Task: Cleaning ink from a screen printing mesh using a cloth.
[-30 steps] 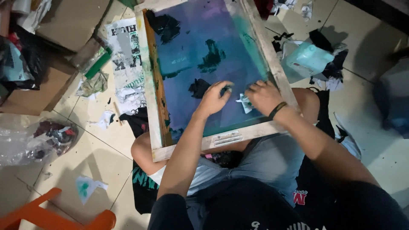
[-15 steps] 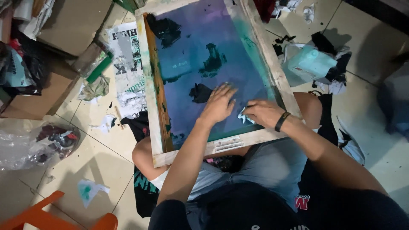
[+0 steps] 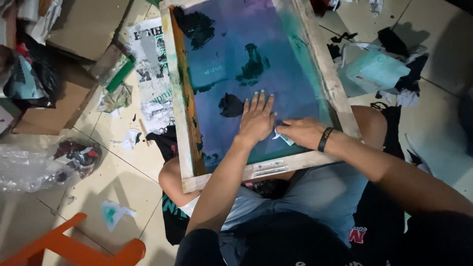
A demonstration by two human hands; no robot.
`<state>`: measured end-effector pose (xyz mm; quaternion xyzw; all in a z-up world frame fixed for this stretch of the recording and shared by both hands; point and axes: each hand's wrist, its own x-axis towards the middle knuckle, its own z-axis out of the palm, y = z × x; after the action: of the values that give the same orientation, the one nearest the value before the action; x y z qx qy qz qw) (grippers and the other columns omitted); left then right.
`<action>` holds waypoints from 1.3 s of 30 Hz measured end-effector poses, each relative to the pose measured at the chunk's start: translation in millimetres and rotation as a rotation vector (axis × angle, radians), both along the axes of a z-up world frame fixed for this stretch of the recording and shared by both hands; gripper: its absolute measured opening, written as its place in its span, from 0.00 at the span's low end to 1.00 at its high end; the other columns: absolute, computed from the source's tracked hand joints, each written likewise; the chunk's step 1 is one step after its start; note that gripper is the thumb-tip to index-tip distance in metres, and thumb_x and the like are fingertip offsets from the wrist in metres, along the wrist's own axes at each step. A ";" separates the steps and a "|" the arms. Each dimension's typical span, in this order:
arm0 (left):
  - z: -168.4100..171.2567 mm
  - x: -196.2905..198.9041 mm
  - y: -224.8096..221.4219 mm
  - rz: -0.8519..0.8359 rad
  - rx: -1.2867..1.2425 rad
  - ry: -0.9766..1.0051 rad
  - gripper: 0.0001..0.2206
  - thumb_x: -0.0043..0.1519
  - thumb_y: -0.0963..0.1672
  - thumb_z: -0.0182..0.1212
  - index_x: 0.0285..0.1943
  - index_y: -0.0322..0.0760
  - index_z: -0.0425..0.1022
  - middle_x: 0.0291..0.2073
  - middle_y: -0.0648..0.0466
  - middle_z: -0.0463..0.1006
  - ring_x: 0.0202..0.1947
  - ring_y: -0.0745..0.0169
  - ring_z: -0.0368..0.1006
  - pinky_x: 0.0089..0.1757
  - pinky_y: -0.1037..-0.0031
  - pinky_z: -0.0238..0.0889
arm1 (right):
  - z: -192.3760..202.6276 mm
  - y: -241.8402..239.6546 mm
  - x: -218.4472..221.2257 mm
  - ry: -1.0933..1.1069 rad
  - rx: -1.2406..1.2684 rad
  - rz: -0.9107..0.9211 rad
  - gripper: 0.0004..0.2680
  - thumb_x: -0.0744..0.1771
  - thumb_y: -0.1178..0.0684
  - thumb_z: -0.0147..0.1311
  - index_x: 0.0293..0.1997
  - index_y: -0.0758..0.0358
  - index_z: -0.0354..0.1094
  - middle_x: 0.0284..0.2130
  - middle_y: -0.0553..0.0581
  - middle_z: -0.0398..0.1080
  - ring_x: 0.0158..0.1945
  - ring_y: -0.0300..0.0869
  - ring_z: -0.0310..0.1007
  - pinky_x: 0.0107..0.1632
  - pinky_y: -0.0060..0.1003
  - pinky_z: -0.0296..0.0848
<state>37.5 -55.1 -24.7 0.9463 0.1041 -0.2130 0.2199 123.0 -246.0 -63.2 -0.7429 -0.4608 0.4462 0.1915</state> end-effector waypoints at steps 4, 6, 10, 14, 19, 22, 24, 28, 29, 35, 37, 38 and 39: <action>3.4 0.2 0.3 0.045 -0.064 0.019 0.26 0.74 0.49 0.35 0.81 0.39 0.48 0.79 0.37 0.47 0.79 0.39 0.38 0.71 0.46 0.27 | -46.5 13.0 39.2 -0.806 0.056 0.383 0.27 0.61 0.50 0.64 0.67 0.39 0.56 0.55 0.45 0.66 0.54 0.41 0.76 0.48 0.35 0.78; 3.8 0.9 -1.4 0.055 -0.063 0.019 0.26 0.74 0.49 0.34 0.82 0.40 0.46 0.79 0.37 0.45 0.80 0.40 0.36 0.71 0.46 0.25 | -50.4 29.6 73.8 -0.806 -0.072 0.236 0.20 0.64 0.51 0.56 0.64 0.45 0.63 0.54 0.50 0.70 0.54 0.44 0.77 0.50 0.39 0.78; 2.6 2.9 1.7 0.055 -0.084 -0.010 0.26 0.74 0.48 0.34 0.81 0.39 0.47 0.79 0.35 0.46 0.80 0.40 0.36 0.71 0.46 0.24 | -60.0 81.1 139.7 -0.801 -0.258 0.004 0.14 0.69 0.54 0.45 0.59 0.55 0.73 0.52 0.58 0.76 0.53 0.50 0.80 0.53 0.46 0.78; 8.4 -1.6 3.9 0.066 -0.142 -0.041 0.24 0.74 0.46 0.36 0.80 0.36 0.51 0.77 0.33 0.49 0.79 0.37 0.39 0.71 0.44 0.25 | -93.5 69.2 129.2 -0.783 -0.132 0.020 0.09 0.68 0.55 0.50 0.49 0.53 0.78 0.41 0.58 0.78 0.44 0.50 0.81 0.43 0.42 0.80; 13.3 5.8 4.9 0.062 -0.184 -0.092 0.23 0.72 0.42 0.37 0.79 0.40 0.55 0.76 0.36 0.55 0.79 0.39 0.43 0.71 0.46 0.27 | -10.7 14.9 13.9 -0.189 -0.189 0.041 0.10 0.67 0.51 0.55 0.55 0.44 0.75 0.46 0.50 0.77 0.50 0.46 0.79 0.49 0.43 0.78; 7.4 7.6 9.7 0.117 -0.243 -0.220 0.22 0.71 0.41 0.39 0.76 0.38 0.60 0.68 0.37 0.65 0.75 0.35 0.51 0.71 0.46 0.34 | 10.2 23.2 18.1 -0.159 0.033 0.123 0.09 0.66 0.56 0.52 0.50 0.60 0.75 0.48 0.68 0.76 0.55 0.63 0.75 0.53 0.55 0.76; 10.1 6.1 8.7 0.109 -0.231 -0.267 0.20 0.71 0.40 0.39 0.73 0.35 0.63 0.66 0.34 0.67 0.73 0.32 0.53 0.70 0.43 0.39 | -51.9 50.3 56.3 -0.468 0.074 0.010 0.09 0.68 0.55 0.50 0.49 0.57 0.75 0.45 0.62 0.77 0.54 0.55 0.77 0.55 0.50 0.76; -2.0 -1.8 8.3 0.073 -0.186 -0.282 0.19 0.71 0.39 0.39 0.71 0.33 0.65 0.65 0.35 0.68 0.73 0.34 0.55 0.69 0.46 0.44 | -47.3 82.7 140.6 -0.641 -0.002 -0.086 0.10 0.69 0.54 0.52 0.53 0.61 0.76 0.45 0.63 0.79 0.53 0.56 0.78 0.53 0.51 0.75; -2.1 -1.3 9.8 0.076 -0.189 -0.283 0.20 0.71 0.39 0.39 0.72 0.32 0.65 0.66 0.33 0.67 0.72 0.33 0.56 0.69 0.45 0.45 | -18.0 84.8 129.4 -0.574 -0.073 -0.063 0.09 0.68 0.53 0.53 0.52 0.59 0.76 0.43 0.61 0.80 0.52 0.55 0.79 0.52 0.52 0.76; 2.4 0.0 11.1 0.093 -0.244 -0.341 0.20 0.70 0.38 0.38 0.72 0.28 0.62 0.59 0.31 0.69 0.66 0.27 0.61 0.66 0.41 0.50 | 5.4 39.1 7.2 -0.209 -0.016 0.198 0.08 0.63 0.53 0.58 0.43 0.55 0.77 0.38 0.59 0.80 0.48 0.55 0.80 0.50 0.51 0.77; 1.6 -2.9 11.5 0.088 -0.257 -0.382 0.20 0.70 0.37 0.37 0.71 0.28 0.62 0.56 0.31 0.70 0.64 0.25 0.61 0.65 0.40 0.51 | -9.2 42.8 20.1 -0.178 0.020 0.252 0.08 0.63 0.54 0.59 0.44 0.57 0.77 0.39 0.63 0.80 0.48 0.58 0.79 0.50 0.52 0.77; 4.2 -2.4 11.6 0.089 -0.242 -0.367 0.19 0.70 0.38 0.38 0.71 0.28 0.63 0.56 0.31 0.70 0.65 0.25 0.61 0.65 0.41 0.52 | -34.7 52.8 48.7 -0.317 0.038 0.186 0.07 0.63 0.52 0.59 0.42 0.56 0.77 0.37 0.60 0.79 0.47 0.55 0.80 0.49 0.49 0.78; 7.8 -2.0 11.5 0.090 -0.227 -0.352 0.19 0.71 0.38 0.39 0.71 0.29 0.63 0.55 0.31 0.70 0.65 0.26 0.61 0.65 0.42 0.52 | -59.2 62.8 77.0 -0.456 0.055 0.119 0.07 0.63 0.51 0.60 0.40 0.55 0.78 0.35 0.57 0.79 0.46 0.52 0.81 0.48 0.45 0.79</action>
<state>35.5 -43.7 -16.8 0.9324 0.0817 -0.0447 0.3492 200.1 -183.1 -122.4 -0.7906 -0.5469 0.2647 0.0761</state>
